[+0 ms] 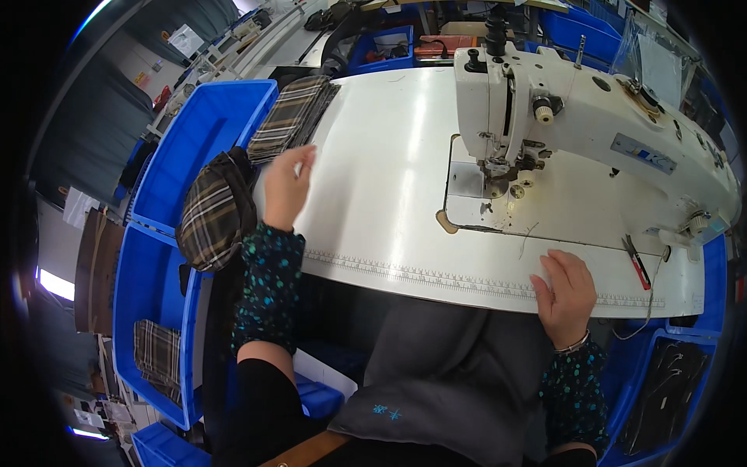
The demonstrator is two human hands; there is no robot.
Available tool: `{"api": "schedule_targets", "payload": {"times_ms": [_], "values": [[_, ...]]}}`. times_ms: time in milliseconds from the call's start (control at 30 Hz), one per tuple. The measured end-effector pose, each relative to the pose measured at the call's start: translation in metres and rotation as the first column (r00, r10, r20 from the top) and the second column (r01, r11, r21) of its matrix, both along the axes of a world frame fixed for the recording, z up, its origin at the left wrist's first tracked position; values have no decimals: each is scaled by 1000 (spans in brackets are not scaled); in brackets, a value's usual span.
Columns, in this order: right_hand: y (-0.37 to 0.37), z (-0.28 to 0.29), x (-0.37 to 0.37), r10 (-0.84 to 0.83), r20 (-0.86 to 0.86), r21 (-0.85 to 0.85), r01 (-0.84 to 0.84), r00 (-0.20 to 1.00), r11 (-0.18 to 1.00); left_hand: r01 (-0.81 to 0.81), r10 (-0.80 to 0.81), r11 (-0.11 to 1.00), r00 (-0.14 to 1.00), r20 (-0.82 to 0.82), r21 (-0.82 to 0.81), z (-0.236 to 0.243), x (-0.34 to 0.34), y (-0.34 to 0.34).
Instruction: The person sews a zipper onto a plaid fabric pouch using an industrial sewing machine. They repeatedly align the zipper, guide the pouch under the needle, and stitch along the edge. After sewing, they cut the thread and place the finished pouch into a blue bin before retrieving another pouch to repeat the process.
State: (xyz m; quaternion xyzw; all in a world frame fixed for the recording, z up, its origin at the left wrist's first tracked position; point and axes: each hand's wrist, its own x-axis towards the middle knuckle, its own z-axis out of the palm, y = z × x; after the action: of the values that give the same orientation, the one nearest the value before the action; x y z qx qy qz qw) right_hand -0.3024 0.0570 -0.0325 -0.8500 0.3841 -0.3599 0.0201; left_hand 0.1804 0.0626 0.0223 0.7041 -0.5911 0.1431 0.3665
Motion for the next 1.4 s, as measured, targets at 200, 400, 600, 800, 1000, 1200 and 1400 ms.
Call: {"api": "schedule_targets", "payload": {"times_ms": [200,400,600,800,1000,1200,1400], "values": [[-1,8,-1,174,-385,152,-123,907,981,-296,285,951,952,107,95,0,147,-56],[48,-24,-63,47,-401,44,-32,915,999,-396,412,776,907,81,491,-10,160,-71],[84,-23,-106,3,-308,55,15,951,998,-426,397,879,903,163,217,-27,184,-66],[49,6,-30,71,-392,93,-37,917,995,-395,405,752,909,102,528,-10,167,-76],[25,10,26,167,-456,175,-96,874,980,-482,362,833,846,391,272,-9,157,-66],[50,-10,-18,8,-507,106,53,862,993,8,-16,801,1000,9,599,20,62,-53],[82,-11,-105,-194,-426,-49,191,884,980,742,103,429,527,-844,515,-5,-60,-24]]}}
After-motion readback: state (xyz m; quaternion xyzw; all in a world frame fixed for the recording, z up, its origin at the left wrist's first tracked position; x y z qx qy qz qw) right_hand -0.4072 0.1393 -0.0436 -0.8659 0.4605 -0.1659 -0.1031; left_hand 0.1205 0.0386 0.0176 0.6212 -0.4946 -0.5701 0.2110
